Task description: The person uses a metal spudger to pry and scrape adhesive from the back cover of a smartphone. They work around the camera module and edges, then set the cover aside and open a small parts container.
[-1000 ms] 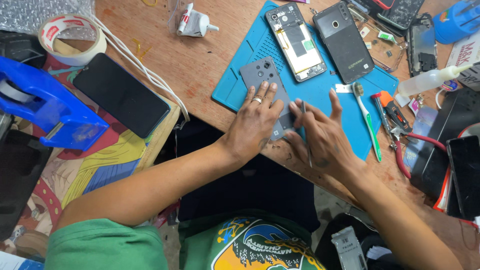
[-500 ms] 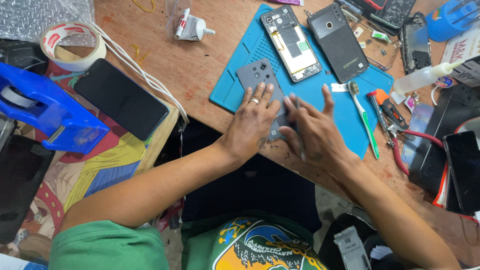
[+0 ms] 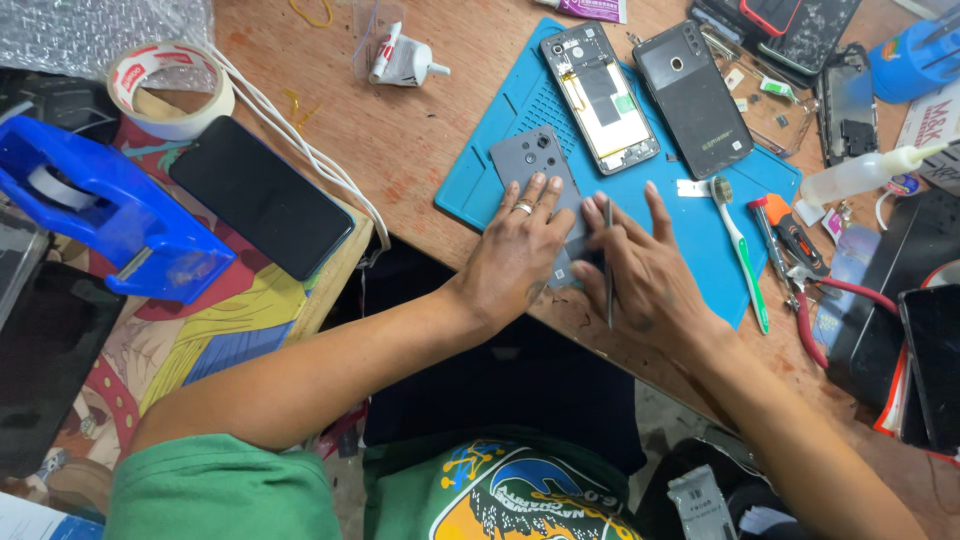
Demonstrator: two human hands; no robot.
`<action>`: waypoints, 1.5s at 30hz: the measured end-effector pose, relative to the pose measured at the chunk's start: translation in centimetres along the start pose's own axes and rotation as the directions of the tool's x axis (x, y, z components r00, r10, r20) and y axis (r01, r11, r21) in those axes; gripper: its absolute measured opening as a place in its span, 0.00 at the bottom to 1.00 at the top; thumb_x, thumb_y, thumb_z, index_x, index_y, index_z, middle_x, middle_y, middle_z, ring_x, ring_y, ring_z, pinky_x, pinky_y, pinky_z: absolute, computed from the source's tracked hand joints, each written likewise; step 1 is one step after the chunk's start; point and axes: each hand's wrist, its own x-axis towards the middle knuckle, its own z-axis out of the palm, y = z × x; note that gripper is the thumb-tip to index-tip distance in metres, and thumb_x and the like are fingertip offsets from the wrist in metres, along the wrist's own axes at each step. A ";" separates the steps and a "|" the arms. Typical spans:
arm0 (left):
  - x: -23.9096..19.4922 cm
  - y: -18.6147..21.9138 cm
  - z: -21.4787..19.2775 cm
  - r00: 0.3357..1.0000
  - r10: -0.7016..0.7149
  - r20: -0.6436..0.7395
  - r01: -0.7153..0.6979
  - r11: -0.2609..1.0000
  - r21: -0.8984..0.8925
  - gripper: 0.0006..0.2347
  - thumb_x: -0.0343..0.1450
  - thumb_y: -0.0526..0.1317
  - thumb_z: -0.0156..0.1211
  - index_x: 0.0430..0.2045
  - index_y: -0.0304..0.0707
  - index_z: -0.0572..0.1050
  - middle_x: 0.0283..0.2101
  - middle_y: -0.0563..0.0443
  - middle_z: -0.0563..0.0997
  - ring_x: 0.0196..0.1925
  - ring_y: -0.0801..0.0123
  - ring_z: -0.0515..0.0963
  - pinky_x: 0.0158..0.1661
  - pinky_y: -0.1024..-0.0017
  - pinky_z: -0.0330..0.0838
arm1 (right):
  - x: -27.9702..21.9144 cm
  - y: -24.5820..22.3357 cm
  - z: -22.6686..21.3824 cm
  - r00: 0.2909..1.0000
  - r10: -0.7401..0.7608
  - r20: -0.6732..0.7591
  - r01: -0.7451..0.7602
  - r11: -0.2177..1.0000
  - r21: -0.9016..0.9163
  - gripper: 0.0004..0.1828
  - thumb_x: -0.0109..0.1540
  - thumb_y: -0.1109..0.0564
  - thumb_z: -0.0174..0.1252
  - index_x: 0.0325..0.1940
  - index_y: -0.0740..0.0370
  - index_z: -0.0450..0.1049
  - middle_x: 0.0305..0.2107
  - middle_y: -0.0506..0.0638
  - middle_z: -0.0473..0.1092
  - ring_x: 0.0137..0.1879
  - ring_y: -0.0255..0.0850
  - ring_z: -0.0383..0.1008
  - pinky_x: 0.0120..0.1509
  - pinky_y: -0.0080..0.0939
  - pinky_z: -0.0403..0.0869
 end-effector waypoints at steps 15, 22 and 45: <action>0.0 0.0 0.1 0.999 0.001 0.045 -0.003 0.998 0.064 0.22 0.63 0.38 0.74 0.46 0.26 0.71 0.64 0.21 0.67 0.70 0.38 0.64 0.68 0.47 0.58 | 0.7 0.8 0.4 0.996 -0.041 -0.083 0.043 0.999 0.015 0.13 0.61 0.54 0.64 0.38 0.66 0.70 0.47 0.68 0.77 0.59 0.60 0.77 0.76 0.62 0.58; 0.2 0.1 -0.1 0.983 -0.046 0.180 0.046 0.999 0.005 0.28 0.53 0.40 0.77 0.43 0.27 0.71 0.64 0.20 0.65 0.70 0.38 0.63 0.66 0.47 0.56 | -0.6 2.7 -0.8 0.988 0.153 -0.001 -0.152 0.980 0.127 0.11 0.66 0.53 0.62 0.41 0.61 0.70 0.42 0.56 0.73 0.55 0.48 0.73 0.81 0.58 0.62; 0.3 -0.7 0.0 0.999 -0.039 -0.004 0.039 0.999 0.019 0.07 0.75 0.36 0.52 0.37 0.28 0.73 0.60 0.28 0.74 0.67 0.47 0.71 0.64 0.56 0.64 | -3.2 -0.5 -0.5 0.988 -0.155 -0.003 0.155 0.987 0.044 0.19 0.60 0.52 0.58 0.49 0.67 0.68 0.54 0.70 0.72 0.62 0.62 0.73 0.66 0.59 0.70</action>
